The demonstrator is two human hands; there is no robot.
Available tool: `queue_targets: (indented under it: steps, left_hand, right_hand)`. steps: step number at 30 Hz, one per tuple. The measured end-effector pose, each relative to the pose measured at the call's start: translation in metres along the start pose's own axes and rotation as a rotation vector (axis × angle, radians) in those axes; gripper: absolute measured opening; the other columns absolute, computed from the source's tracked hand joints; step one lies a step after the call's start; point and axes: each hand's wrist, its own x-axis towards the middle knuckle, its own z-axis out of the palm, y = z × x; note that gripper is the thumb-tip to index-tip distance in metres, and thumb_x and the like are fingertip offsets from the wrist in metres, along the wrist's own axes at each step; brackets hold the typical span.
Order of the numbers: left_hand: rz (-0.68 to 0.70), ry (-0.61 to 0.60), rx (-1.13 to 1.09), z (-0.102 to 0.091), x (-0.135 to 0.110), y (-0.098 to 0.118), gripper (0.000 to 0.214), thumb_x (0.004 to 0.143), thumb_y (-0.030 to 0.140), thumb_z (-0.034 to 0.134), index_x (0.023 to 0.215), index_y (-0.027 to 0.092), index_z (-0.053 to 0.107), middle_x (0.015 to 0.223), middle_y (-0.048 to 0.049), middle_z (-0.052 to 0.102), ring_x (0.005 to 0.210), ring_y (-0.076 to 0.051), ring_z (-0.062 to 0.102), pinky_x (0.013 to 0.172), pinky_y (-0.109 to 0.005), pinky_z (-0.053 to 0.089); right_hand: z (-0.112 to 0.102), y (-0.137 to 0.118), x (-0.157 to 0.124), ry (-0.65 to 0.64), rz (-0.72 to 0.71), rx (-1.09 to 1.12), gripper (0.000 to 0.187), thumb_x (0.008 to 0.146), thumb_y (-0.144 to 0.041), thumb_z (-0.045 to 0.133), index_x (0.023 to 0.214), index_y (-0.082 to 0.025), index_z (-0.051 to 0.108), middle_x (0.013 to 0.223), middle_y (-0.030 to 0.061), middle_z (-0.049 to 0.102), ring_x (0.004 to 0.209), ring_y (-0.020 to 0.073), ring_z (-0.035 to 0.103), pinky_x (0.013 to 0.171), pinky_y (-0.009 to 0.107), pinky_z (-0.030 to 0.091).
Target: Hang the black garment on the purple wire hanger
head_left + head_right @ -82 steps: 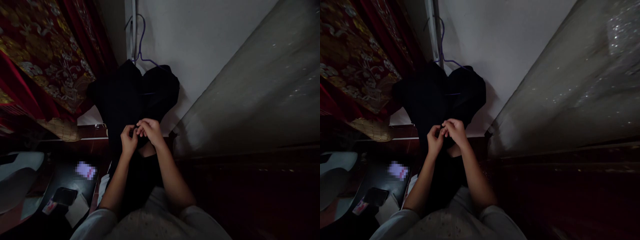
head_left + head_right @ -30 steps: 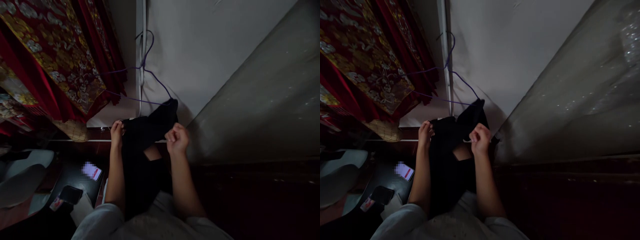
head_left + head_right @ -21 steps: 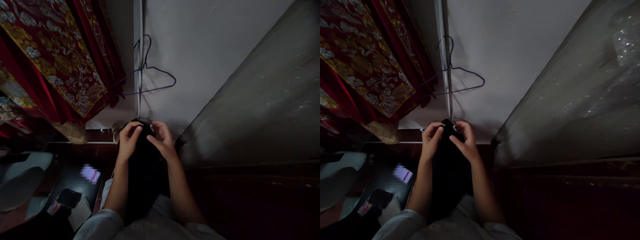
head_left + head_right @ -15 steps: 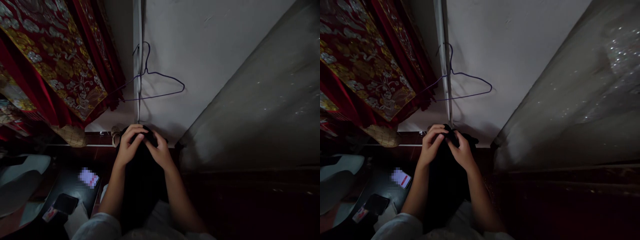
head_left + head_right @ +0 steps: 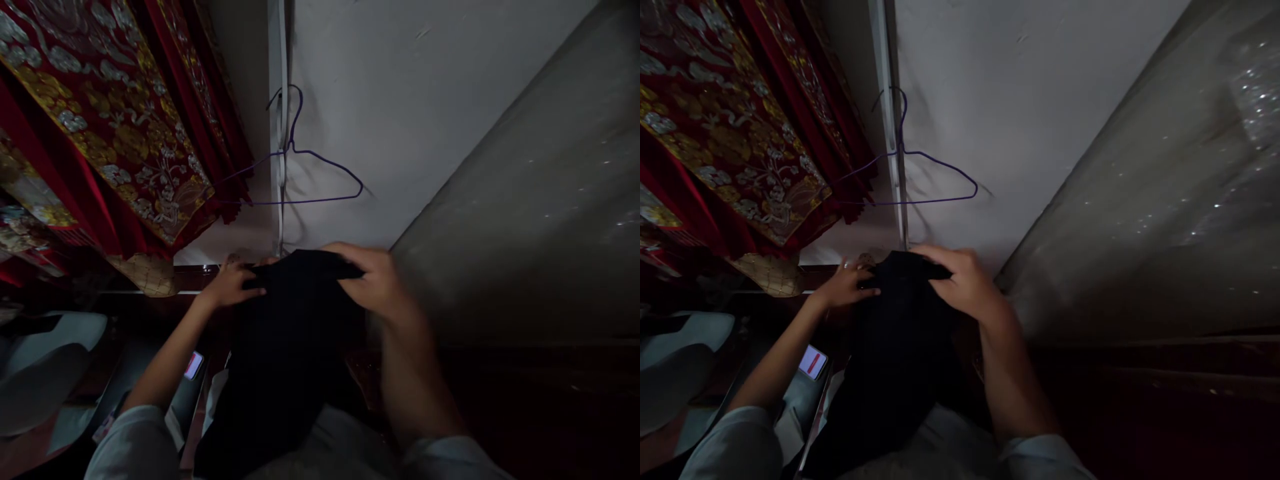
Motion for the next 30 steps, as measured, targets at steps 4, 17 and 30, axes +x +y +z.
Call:
queue_targets:
  steps: [4,17,30]
  left_hand:
    - [-0.164,0.117,0.006,-0.048,-0.001,-0.008,0.024,0.057,0.014,0.092,0.072,0.025,0.078,0.097,-0.0089,0.079,0.140,-0.042,0.052,0.129,-0.063,0.014]
    - [0.332,-0.114,-0.130,-0.005,0.019,0.077,0.020,0.100,0.032,0.063,0.109,0.024,0.079,0.156,-0.0108,0.052,0.152,-0.033,0.040,0.128,-0.053,0.025]
    - [0.174,0.038,0.112,-0.053,0.009,0.099,0.017,0.093,0.036,0.069,0.086,0.021,0.072,0.076,-0.0017,0.066,0.074,-0.020,0.063,0.091,-0.035,0.053]
  right_hand:
    - [-0.034,-0.006,0.013,0.243,-0.184,-0.212,0.028,0.087,-0.015,0.063,0.102,-0.031,0.081,0.096,-0.0011,0.079,0.089,0.0209,0.075,0.080,0.035,0.059]
    - [-0.021,0.019,0.084,0.289,-0.360,-0.184,0.033,0.099,-0.046,0.058,0.082,-0.025,0.076,0.090,0.0084,0.076,0.098,0.0236,0.074,0.091,0.039,0.059]
    - [-0.032,0.109,0.097,0.464,-0.045,-0.021,0.049,0.095,-0.065,0.054,0.083,-0.022,0.076,0.071,0.0041,0.068,0.077,0.0199,0.067,0.075,0.033,0.054]
